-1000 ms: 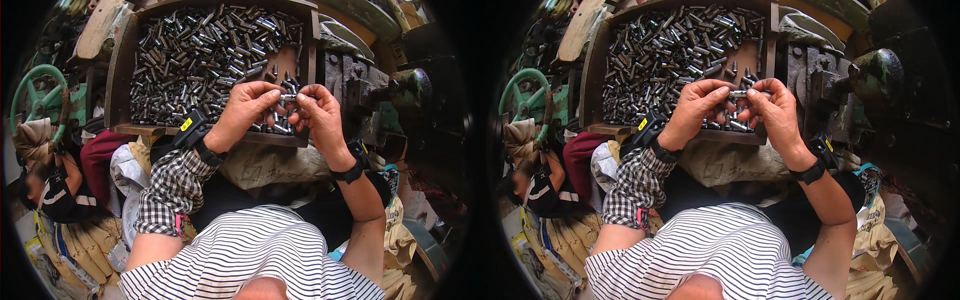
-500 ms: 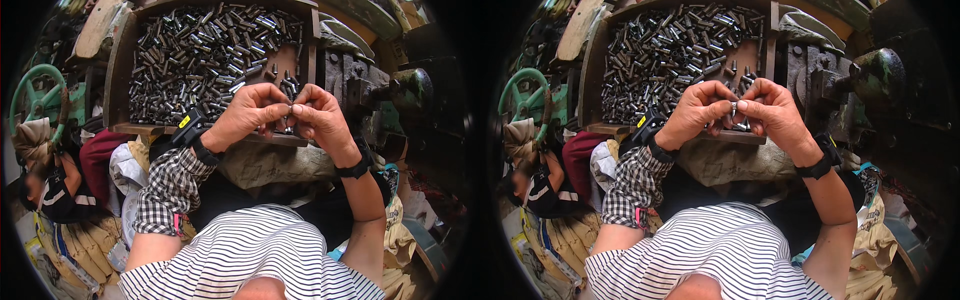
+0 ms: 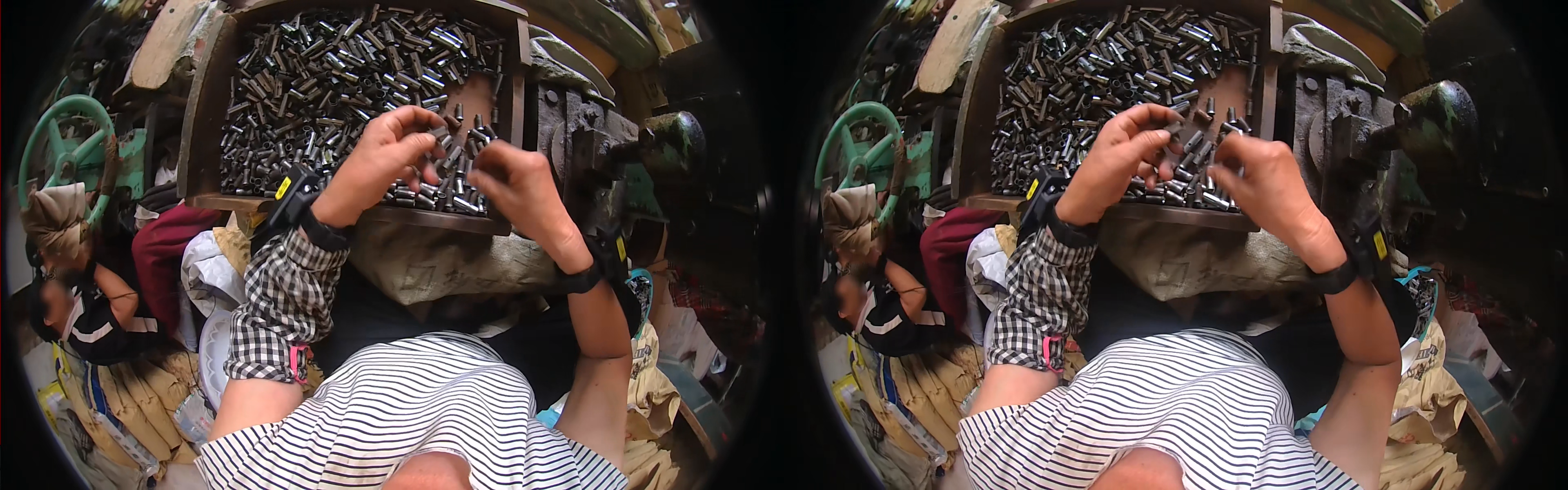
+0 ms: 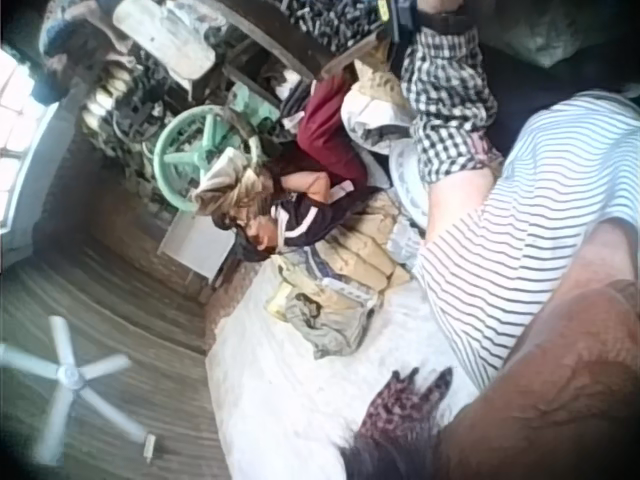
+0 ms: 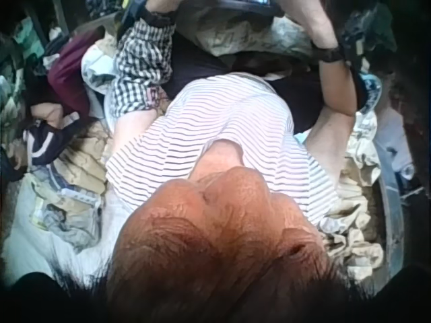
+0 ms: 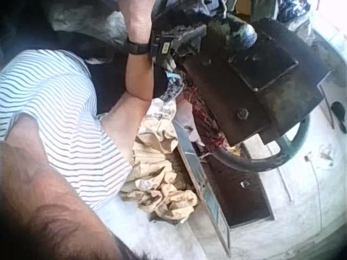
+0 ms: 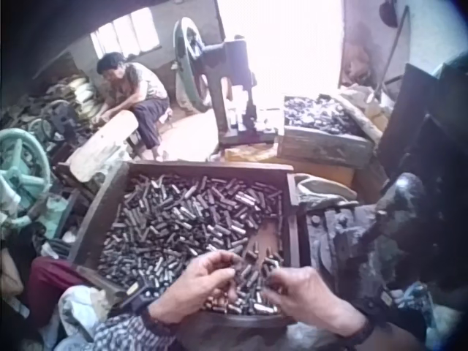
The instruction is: The person is manually assembling small metal components by fitting pins into cylindrical metal pieces and placing them in a press.
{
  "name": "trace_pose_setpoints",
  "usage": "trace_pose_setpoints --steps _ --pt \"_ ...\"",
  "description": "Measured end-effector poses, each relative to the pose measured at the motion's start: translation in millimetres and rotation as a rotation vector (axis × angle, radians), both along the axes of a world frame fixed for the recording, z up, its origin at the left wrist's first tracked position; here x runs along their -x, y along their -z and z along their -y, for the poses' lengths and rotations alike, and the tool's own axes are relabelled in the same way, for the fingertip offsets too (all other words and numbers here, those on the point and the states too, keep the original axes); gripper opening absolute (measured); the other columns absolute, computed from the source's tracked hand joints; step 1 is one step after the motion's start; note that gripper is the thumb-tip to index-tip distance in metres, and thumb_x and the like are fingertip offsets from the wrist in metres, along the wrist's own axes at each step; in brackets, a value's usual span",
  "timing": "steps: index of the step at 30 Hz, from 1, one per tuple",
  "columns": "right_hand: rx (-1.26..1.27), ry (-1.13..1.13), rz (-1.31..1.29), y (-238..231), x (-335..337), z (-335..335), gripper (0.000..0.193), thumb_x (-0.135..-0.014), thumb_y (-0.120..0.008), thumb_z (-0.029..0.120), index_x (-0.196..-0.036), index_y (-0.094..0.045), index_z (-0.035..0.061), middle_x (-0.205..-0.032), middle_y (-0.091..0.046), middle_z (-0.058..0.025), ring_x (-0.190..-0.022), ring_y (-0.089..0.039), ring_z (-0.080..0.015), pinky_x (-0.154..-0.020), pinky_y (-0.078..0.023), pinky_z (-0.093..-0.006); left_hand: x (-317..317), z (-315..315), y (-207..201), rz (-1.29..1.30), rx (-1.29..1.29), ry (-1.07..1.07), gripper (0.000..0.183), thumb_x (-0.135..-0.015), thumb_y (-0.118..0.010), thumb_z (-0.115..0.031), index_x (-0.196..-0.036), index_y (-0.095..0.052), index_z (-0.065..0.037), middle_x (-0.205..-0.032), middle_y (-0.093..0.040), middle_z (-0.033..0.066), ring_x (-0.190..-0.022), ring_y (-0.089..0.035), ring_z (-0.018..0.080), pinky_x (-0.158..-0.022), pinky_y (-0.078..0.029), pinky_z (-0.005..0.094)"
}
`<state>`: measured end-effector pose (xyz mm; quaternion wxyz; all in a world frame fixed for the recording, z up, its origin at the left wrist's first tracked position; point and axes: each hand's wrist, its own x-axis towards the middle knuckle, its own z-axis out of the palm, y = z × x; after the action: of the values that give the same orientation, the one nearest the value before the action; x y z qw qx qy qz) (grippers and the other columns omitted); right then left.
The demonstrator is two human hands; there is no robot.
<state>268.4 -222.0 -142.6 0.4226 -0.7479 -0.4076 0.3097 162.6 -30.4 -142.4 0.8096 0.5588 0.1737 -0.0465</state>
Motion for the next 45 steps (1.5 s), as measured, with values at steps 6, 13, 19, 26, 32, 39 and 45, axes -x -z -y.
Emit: trace_pose_setpoints --steps 6,13,19,26,32,39,45 --pt "0.461 -0.426 0.657 -1 10 -21 0.015 -0.071 -0.067 0.017 -0.068 -0.061 0.0035 -0.070 -0.062 -0.0151 -0.075 -0.063 -0.0324 -0.064 -0.049 -0.0412 -6 0 6 -0.086 -0.253 0.009 0.026 -0.082 -0.052 -0.007 -0.107 -0.052 0.001 -0.084 -0.059 0.0043 -0.064 -0.064 0.0110 -0.049 -0.047 0.0197" --pt "0.360 -0.428 0.712 7 8 -24 0.012 -0.067 -0.063 0.013 -0.066 -0.060 0.0016 -0.067 -0.061 -0.0167 -0.068 -0.063 -0.0337 -0.063 -0.049 -0.0429 -2 7 29 0.160 -1.375 0.187 0.021 -0.073 -0.070 -0.015 -0.087 -0.062 -0.001 -0.078 -0.059 0.0134 -0.069 -0.063 0.0274 -0.060 -0.049 0.0386" --pt "0.137 -0.039 0.716 1 11 -8 0.015 -0.072 -0.062 0.015 -0.073 -0.056 0.0015 -0.065 -0.060 -0.0162 -0.063 -0.062 -0.0328 -0.058 -0.049 -0.0410 -12 19 36 0.083 -1.530 0.297 0.021 -0.077 -0.067 -0.023 -0.077 -0.058 -0.004 -0.078 -0.060 0.0130 -0.075 -0.062 0.0323 -0.064 -0.051 0.0418" --pt "-0.057 0.121 0.363 5 1 9 0.017 -0.075 -0.065 0.007 -0.081 -0.052 -0.0014 -0.072 -0.061 -0.0191 -0.064 -0.062 -0.0339 -0.056 -0.049 -0.0387 -15 26 44 0.092 -1.613 0.337 0.019 -0.078 -0.066 -0.018 -0.079 -0.054 -0.002 -0.077 -0.059 0.0142 -0.072 -0.063 0.0339 -0.063 -0.051 0.0419" --pt "-0.139 0.242 -0.115 9 0 9 0.017 -0.078 -0.066 0.004 -0.091 -0.056 -0.0020 -0.071 -0.062 -0.0101 -0.059 -0.062 -0.0188 -0.053 -0.048 -0.0300 -16 21 39 0.202 -1.266 0.212 0.014 -0.083 -0.061 -0.012 -0.084 -0.052 -0.001 -0.076 -0.059 0.0145 -0.066 -0.060 0.0323 -0.058 -0.049 0.0389" --pt "-0.115 0.327 -0.460 -6 0 10 0.012 -0.084 -0.062 0.004 -0.093 -0.059 -0.0034 -0.071 -0.060 -0.0012 -0.058 -0.055 -0.0043 -0.051 -0.044 -0.0190 -13 19 12 -0.025 -0.151 0.138 0.018 -0.095 -0.053 -0.022 -0.098 -0.053 -0.004 -0.076 -0.061 0.0003 -0.062 -0.059 0.0042 -0.047 -0.043 0.0154" --pt "-0.171 0.278 -0.434 -1 -1 12 0.012 -0.087 -0.059 0.006 -0.093 -0.061 -0.0037 -0.071 -0.062 -0.0019 -0.057 -0.057 -0.0048 -0.050 -0.045 -0.0183 -11 18 13 -0.029 -0.115 0.117 0.020 -0.092 -0.057 -0.018 -0.103 -0.059 -0.002 -0.076 -0.062 -0.0006 -0.056 -0.056 0.0035 -0.046 -0.044 0.0152"
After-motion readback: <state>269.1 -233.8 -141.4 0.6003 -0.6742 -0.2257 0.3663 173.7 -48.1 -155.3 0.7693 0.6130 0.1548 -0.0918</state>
